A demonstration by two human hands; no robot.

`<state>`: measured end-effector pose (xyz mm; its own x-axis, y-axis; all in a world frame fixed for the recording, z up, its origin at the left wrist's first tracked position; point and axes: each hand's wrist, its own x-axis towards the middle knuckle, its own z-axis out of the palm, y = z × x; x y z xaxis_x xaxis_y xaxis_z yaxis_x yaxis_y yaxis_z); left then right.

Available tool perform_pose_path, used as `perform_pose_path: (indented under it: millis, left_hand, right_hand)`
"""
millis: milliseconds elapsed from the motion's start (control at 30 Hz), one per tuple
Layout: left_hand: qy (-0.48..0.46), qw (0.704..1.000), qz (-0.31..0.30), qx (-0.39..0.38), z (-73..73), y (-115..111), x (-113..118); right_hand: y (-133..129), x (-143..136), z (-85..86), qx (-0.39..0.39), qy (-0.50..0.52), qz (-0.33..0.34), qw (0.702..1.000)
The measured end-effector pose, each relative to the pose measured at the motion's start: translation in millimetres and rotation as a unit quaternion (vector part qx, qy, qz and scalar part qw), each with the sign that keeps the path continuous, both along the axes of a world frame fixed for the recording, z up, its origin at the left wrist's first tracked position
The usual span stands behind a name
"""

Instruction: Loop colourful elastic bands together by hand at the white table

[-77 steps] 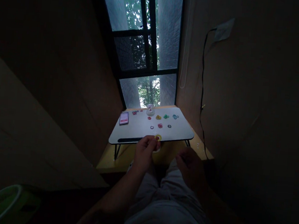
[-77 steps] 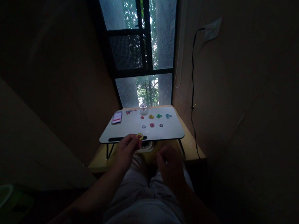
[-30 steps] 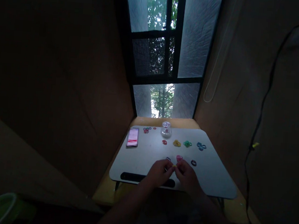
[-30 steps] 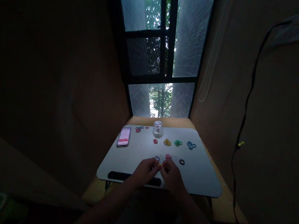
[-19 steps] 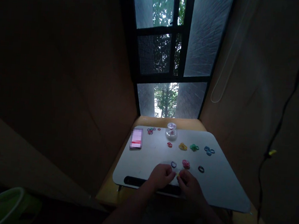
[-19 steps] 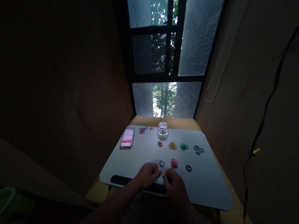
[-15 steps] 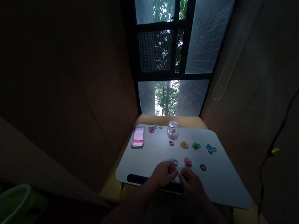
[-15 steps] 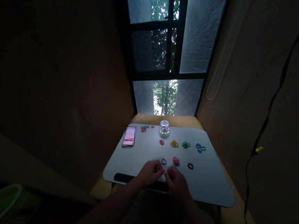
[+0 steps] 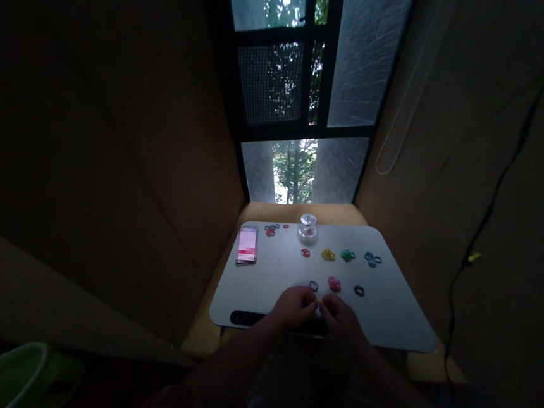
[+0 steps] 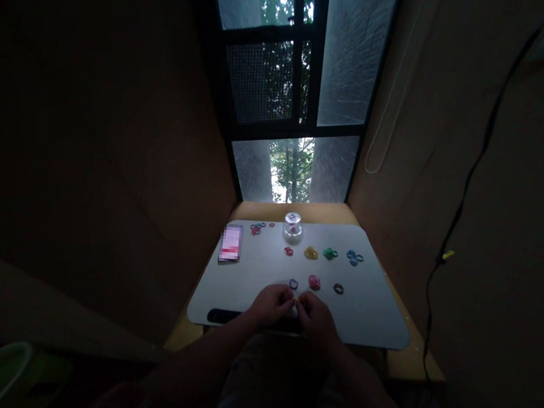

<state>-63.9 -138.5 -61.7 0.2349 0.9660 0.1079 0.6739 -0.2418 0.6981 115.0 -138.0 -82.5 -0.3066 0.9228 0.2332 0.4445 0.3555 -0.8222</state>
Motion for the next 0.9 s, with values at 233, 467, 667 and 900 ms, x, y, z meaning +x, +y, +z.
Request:
perform_pose_path:
  millis: [233, 467, 667, 900]
  left_hand:
    - [-0.012, 1.0, -0.011, -0.019, -1.5, 3.7, -2.5]
    - [-0.009, 1.0, -0.012, -0.019, -2.3, 4.7, -3.1]
    - [-0.004, 1.0, -0.01, -0.024, -1.6, 4.1, -3.0]
    - [-0.005, 1.0, -0.004, -0.03, -1.4, 4.4, -2.0]
  right_hand:
    - [23.0, 4.9, 21.8, 0.006, -0.042, -0.086, 0.995]
    - [108.4, 23.4, 56.1, -0.061, -0.157, -0.144, 0.975]
    - [155.3, 4.0, 69.2, -0.109, -0.227, -0.142, 0.957]
    - [167.0, -2.1, 67.3, -0.147, -0.294, -0.142, 0.934]
